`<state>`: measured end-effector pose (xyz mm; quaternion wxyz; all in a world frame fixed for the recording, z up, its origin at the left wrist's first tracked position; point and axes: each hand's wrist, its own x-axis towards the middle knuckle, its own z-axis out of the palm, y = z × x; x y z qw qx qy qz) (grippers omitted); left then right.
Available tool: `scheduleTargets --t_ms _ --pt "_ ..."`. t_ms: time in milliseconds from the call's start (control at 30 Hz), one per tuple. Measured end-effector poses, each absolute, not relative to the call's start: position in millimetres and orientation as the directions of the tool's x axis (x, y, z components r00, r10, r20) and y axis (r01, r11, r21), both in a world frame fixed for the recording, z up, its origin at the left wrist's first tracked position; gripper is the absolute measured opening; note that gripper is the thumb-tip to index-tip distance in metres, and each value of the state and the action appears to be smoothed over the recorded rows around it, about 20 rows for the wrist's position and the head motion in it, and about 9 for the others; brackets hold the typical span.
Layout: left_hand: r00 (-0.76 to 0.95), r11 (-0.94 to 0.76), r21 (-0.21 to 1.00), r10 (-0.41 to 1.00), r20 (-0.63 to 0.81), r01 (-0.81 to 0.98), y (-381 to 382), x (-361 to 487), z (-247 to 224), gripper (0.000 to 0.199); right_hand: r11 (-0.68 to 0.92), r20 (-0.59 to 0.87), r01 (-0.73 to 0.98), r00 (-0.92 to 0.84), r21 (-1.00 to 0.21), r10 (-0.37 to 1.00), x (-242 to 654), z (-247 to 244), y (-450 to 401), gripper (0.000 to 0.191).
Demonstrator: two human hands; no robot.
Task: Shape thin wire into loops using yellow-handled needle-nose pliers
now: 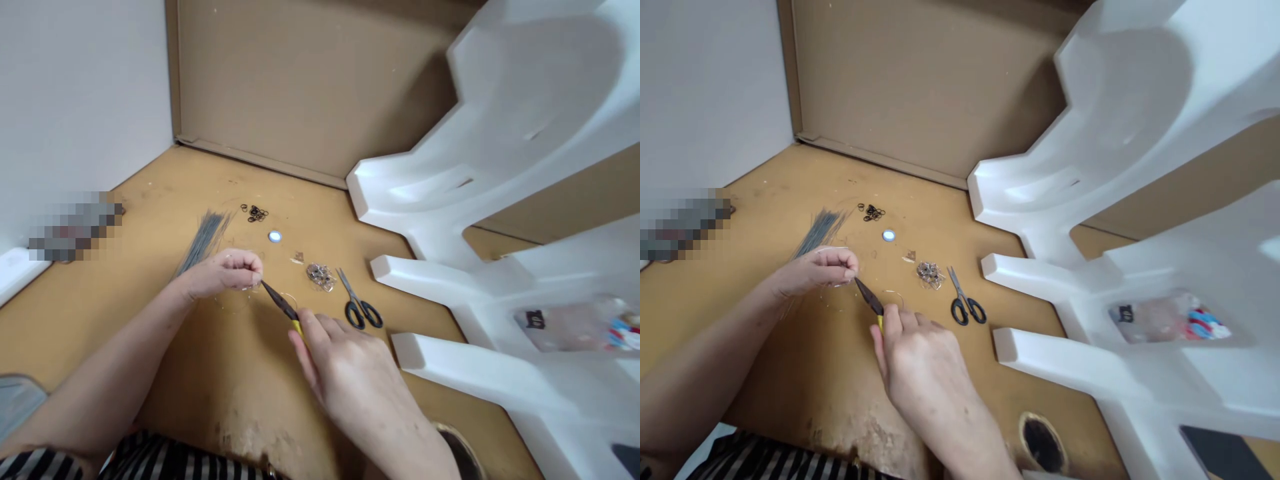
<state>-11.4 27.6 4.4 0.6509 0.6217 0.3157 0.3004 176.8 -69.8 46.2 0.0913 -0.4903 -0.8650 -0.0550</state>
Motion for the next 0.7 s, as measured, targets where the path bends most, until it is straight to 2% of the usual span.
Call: scheduleTargets --t_ms 67,133,200,267,333,433,567,700 --pt "0.571 0.043 0.989 0.819 0.048 -0.145 29.3 -10.0 -0.6 0.014 0.496 0.186 0.846 -0.465 -0.195 0.866 183.9 48.3 -61.7 0.027" --pt "0.54 0.066 0.955 0.835 0.107 -0.29 30.6 -8.0 -5.3 0.016 0.452 0.183 0.748 -0.419 -0.485 0.89 190.9 46.4 -51.9 0.025" --pt "0.514 0.063 0.909 0.84 0.174 -0.411 30.5 -5.1 -8.3 0.018 0.316 0.151 0.533 -0.33 -0.785 0.932 193.2 38.2 -41.8 0.024" --pt "0.511 0.07 0.883 0.836 0.202 -0.464 28.7 -1.3 -9.6 0.019 0.186 0.153 0.194 -0.173 -0.963 0.973 188.5 25.1 -33.4 0.027" --pt "0.508 0.087 0.875 0.84 0.193 -0.476 25.9 3.3 -10.0 0.019 0.094 0.097 -0.054 -0.057 -0.994 0.994 178.2 11.7 -28.2 0.03" --pt "0.509 0.108 0.874 0.843 0.172 -0.474 22.0 10.4 -10.5 0.022 -0.038 -0.017 -0.269 -0.081 -0.962 0.997 161.4 -0.2 -26.5 0.031" --pt "0.546 0.111 0.888 0.82 0.172 -0.446 18.5 17.0 -12.6 0.025 -0.081 -0.053 -0.404 -0.079 -0.911 0.995 151.3 -0.5 -29.3 0.03" --pt "0.564 0.126 0.896 0.811 0.155 -0.427 16.0 20.2 -16.0 0.024 -0.034 -0.041 -0.435 0.008 -0.9 0.999 151.1 0.0 -29.6 0.026"
